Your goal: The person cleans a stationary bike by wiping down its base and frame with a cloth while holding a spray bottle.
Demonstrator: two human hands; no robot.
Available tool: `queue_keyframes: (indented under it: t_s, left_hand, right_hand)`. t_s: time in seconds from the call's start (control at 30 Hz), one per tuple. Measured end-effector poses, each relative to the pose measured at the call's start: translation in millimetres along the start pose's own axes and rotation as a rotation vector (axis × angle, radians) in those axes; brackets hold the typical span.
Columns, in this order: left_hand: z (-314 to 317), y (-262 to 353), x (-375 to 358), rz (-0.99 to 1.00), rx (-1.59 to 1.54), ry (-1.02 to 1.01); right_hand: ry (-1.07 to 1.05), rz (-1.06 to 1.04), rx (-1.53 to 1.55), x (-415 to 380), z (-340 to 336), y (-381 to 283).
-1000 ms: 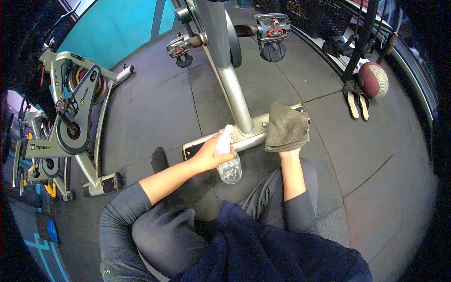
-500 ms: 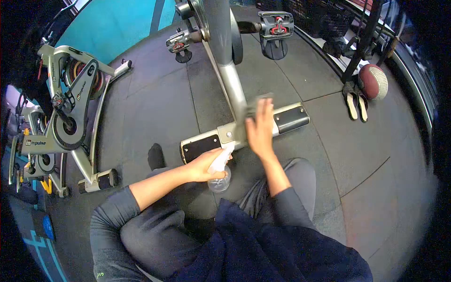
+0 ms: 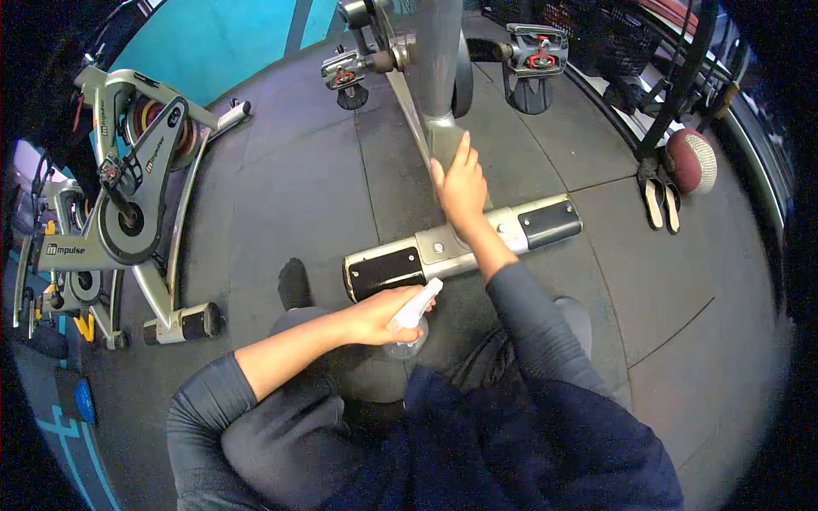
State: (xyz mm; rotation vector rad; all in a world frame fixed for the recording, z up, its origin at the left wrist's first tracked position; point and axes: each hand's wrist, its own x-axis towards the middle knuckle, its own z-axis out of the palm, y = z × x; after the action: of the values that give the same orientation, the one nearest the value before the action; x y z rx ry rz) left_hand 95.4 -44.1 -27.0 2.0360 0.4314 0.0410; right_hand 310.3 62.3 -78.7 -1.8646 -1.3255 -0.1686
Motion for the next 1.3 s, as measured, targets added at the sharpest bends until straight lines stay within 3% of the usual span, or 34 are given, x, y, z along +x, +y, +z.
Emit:
queue_keyframes:
  t_s: [0.13, 0.3, 0.47, 0.5, 0.67, 0.83, 1.07, 1.13, 1.17, 1.3]
  left_hand:
    - [1, -4, -6, -0.047, 0.012, -0.048]
    - [2, -10, -12, -0.051, -0.001, -0.07]
    - [0, -8, -7, -0.067, 0.006, -0.085]
    - [0, -8, -5, -0.069, -0.006, -0.083]
    - [-2, -2, 1, -0.015, 0.014, -0.1]
    - [0, -2, 4, -0.003, 0.001, -0.12]
    - [2, -14, -4, -0.05, -0.031, -0.156]
    - [3, -18, -8, -0.033, 0.006, -0.171]
    - [3, -18, -9, -0.064, 0.015, -0.188]
    - [6, -23, -15, -0.05, 0.029, -0.206]
  right_hand:
    - [0.033, 0.105, 0.001, 45, 10, -13]
    - [0.143, 0.041, 0.004, 29, 10, -11]
    - [0.048, -0.087, -0.125, -13, -3, 9]
    - [-0.054, -0.038, -0.117, -24, -7, 13]
    - [-0.088, -0.173, -0.154, -92, -24, 43]
    - [-0.215, -0.208, -0.196, -112, -38, 46]
    - [-0.118, -0.142, -0.246, -84, -15, 27]
    - [-0.172, -0.008, -0.221, -53, -8, 16]
    - [-0.088, -0.048, -0.263, -39, -1, 15]
    - [-0.142, -0.014, -0.247, 19, -1, -6]
